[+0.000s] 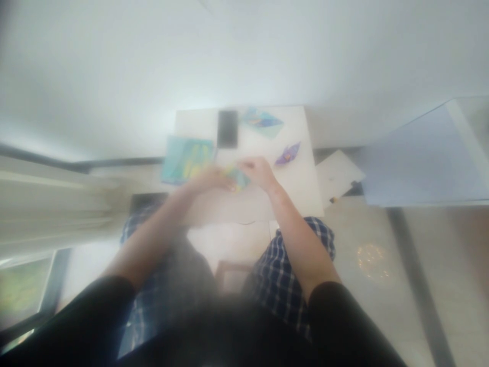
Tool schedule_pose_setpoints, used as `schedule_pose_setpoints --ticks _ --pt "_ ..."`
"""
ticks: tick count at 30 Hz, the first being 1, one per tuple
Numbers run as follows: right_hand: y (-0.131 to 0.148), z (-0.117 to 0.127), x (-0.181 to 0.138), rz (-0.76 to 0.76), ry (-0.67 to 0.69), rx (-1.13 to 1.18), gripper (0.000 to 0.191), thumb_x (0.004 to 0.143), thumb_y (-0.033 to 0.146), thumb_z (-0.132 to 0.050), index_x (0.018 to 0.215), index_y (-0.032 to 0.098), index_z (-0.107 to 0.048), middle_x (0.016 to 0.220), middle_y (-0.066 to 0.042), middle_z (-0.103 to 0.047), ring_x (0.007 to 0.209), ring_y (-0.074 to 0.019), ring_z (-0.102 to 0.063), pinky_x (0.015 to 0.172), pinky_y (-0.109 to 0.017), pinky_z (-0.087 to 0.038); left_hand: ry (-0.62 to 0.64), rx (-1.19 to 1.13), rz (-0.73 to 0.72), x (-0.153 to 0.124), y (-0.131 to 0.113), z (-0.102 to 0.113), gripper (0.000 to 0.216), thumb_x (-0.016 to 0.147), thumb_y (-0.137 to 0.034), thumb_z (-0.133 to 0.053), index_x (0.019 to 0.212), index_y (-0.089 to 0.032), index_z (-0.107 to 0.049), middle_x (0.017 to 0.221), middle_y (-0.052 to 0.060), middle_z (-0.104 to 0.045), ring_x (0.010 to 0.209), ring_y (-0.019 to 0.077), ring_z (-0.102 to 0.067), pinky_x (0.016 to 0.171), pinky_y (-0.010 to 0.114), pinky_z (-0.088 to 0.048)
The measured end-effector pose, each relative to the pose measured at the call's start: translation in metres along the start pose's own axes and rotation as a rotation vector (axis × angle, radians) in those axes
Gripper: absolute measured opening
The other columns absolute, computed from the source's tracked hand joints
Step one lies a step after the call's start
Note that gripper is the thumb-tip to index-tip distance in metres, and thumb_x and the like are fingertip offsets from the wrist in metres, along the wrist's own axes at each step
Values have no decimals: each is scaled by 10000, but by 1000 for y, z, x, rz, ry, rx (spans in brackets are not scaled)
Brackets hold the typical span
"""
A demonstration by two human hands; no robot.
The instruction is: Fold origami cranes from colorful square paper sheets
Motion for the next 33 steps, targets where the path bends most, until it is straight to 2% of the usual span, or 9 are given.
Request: schedule_pose_setpoints --ticks 6,11,16,18,21,24,28,31,33 --pt "0 -4 2 15 -9 32 319 778 424 -577 650 158 -700 705 -4 -692 745 -180 -605 714 -276 -448 -17 45 20 0 -5 -1 389 550 -403 -835 839 -153 -765 874 66 -745 931 295 -689 831 405 -557" --pt "0 -7 1 74 -107 -120 354 834 408 -528 689 139 -705 710 -31 -703 744 -185 -613 701 -269 -437 -21 119 -13 1 -3 -1 362 560 -394 -839 813 -150 -754 829 61 -729 876 277 -678 806 401 -561" --pt "3 -14 -2 133 -172 -174 306 861 344 -514 813 152 -747 862 -60 -753 808 -190 -642 800 -280 -460 -68 -22 -23 5 8 -7 448 731 -561 -698 862 -135 -739 842 71 -729 856 239 -674 765 345 -580" --pt "4 -16 -3 132 -172 -177 298 864 343 -514 829 163 -749 885 -63 -756 831 -195 -646 818 -286 -464 -104 -26 -42 7 13 -7 490 740 -604 -670 881 -140 -741 858 68 -734 908 253 -671 793 343 -578" --pt "5 -17 -5 158 -173 -185 300 872 342 -503 820 168 -741 880 -67 -751 828 -194 -642 819 -289 -463 -89 -50 -113 10 19 -4 548 720 -630 -672 951 -139 -749 971 88 -741 973 279 -671 833 361 -573" --pt "4 -18 -6 198 -152 -237 327 893 348 -467 784 170 -718 811 -65 -732 782 -186 -622 802 -288 -454 -71 -94 -165 11 22 0 609 743 -652 -627 1028 -127 -743 1079 113 -727 991 280 -678 823 363 -576" --pt "-1 -19 -4 195 -45 -243 300 897 373 -460 869 182 -691 804 -32 -718 781 -177 -614 780 -273 -450 -68 -82 -169 9 21 2 647 704 -675 -640 1026 -125 -747 1105 122 -722 1015 283 -675 821 349 -573" --pt "-1 -19 -2 196 11 -218 223 861 335 -508 859 183 -671 843 -27 -721 805 -178 -613 789 -277 -450 -79 -33 -135 6 16 2 608 722 -662 -629 988 -129 -752 1034 115 -738 946 268 -689 780 334 -574" --pt "1 -18 -2 201 -1 -227 202 853 306 -505 816 180 -658 811 -30 -709 774 -174 -599 779 -282 -442 -88 6 -95 4 12 2 560 758 -634 -613 939 -122 -752 934 110 -746 854 250 -694 734 326 -572"
Point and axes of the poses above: each hand's wrist, its own x-axis towards the middle knuckle, its own z-axis out of the back of the hand, y = z × x, the point moved 2 cm from there along x, towards the middle knuckle
